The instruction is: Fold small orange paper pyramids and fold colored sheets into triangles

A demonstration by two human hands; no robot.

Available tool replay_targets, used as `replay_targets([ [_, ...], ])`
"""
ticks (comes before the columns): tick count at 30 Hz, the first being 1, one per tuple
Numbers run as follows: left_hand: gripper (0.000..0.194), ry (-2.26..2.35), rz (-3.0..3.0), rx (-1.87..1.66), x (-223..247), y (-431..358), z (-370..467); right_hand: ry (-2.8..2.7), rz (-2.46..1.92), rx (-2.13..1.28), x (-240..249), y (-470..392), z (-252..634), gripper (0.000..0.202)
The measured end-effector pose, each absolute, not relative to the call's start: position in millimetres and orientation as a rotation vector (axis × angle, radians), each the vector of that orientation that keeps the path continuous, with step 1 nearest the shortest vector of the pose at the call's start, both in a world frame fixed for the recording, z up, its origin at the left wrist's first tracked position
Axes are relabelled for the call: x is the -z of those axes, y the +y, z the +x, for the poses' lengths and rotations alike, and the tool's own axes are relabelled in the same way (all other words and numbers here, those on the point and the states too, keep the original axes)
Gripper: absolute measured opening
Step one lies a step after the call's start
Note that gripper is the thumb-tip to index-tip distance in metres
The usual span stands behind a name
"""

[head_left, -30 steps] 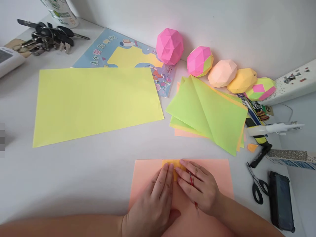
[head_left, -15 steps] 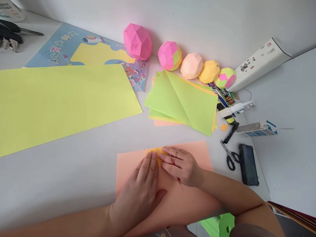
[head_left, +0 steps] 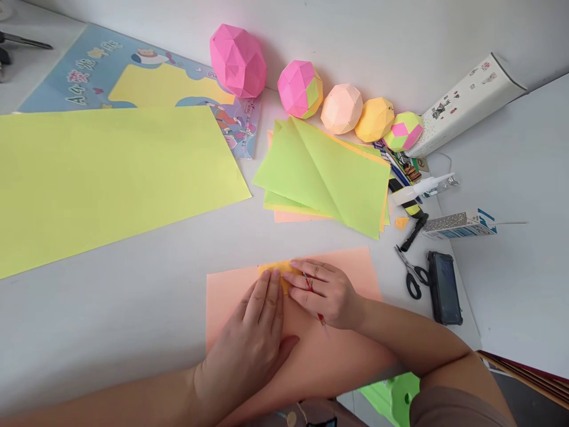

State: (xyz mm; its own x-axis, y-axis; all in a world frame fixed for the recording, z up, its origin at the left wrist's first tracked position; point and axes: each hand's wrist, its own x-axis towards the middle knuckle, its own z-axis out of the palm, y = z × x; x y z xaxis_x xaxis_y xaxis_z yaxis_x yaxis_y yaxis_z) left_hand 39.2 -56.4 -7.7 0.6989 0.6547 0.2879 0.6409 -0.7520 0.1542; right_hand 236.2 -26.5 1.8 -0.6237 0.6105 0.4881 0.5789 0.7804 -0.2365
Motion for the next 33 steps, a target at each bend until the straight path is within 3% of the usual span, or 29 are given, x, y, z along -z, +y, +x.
replay_targets([
  [33, 0.059, 1.186, 2.833, -0.427, -2.5, -51.2, 41.7, -2.400, -0.883, -0.250, -4.2, -21.8, 241.9, 0.017],
])
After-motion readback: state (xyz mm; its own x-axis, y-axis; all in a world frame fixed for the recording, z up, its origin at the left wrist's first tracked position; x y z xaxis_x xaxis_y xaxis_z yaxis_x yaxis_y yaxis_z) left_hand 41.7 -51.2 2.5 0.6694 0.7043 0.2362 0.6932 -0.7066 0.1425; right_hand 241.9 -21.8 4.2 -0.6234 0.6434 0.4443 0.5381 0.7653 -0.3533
